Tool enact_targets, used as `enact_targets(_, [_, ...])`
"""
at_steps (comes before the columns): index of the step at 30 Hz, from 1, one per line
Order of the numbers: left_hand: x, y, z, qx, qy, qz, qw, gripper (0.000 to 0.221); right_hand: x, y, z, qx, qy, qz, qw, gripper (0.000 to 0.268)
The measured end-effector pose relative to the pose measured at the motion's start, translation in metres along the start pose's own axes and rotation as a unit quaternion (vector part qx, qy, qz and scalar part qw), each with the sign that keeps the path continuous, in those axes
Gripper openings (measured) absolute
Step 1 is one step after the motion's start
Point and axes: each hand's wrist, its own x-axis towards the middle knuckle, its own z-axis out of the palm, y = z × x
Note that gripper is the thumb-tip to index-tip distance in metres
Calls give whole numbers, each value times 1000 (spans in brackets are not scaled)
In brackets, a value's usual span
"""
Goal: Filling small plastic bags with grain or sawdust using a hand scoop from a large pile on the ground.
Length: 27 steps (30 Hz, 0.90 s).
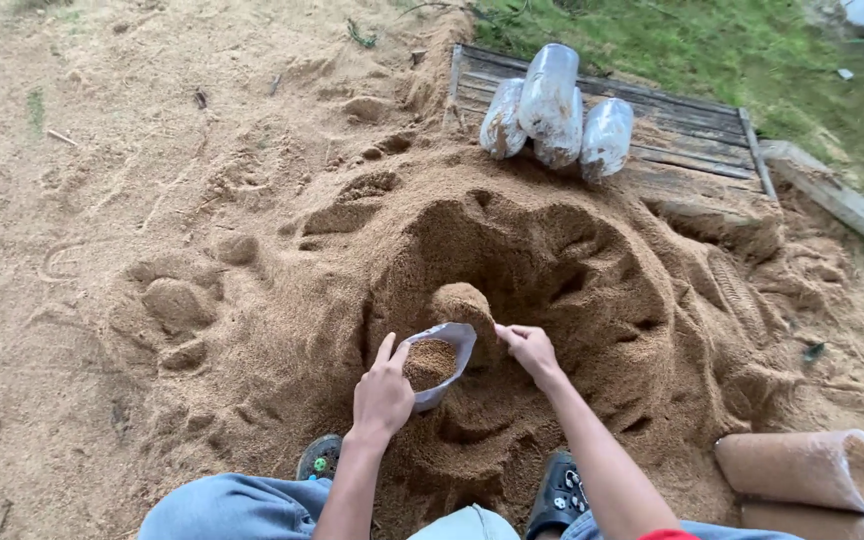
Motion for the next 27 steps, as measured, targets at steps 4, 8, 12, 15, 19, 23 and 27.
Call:
enact_targets(4, [16, -21, 19, 3, -5, -2, 1000, 66, -33, -53, -25, 24, -9, -53, 998, 28])
enact_targets(8, [13, -5, 0, -14, -21, -2, 1000, 72, -64, -96, -49, -42, -61, -84, 994, 26])
enact_targets(12, [-1, 8, -21, -37, -40, 32, 998, 80, -78, -100, -43, -170, -88, -88, 978, 29])
enact_targets(15, [-5, 9, -14, -43, -41, 28, 998, 75, -90, -96, -33, -205, -83, -86, 971, 29])
enact_targets(19, [0, 3, -13, -49, -35, 19, 998, 76, -78, -70, -23, -186, -74, -92, 976, 26])
enact_targets(23, [6, -4, -7, -48, -38, 1, 998, 85, -57, -40, -21, -169, 0, -344, 924, 12])
enact_targets(27, [9, -11, -2, -66, -23, -8, 998, 92, -51, -22, -17, -260, 83, -486, 830, 16])
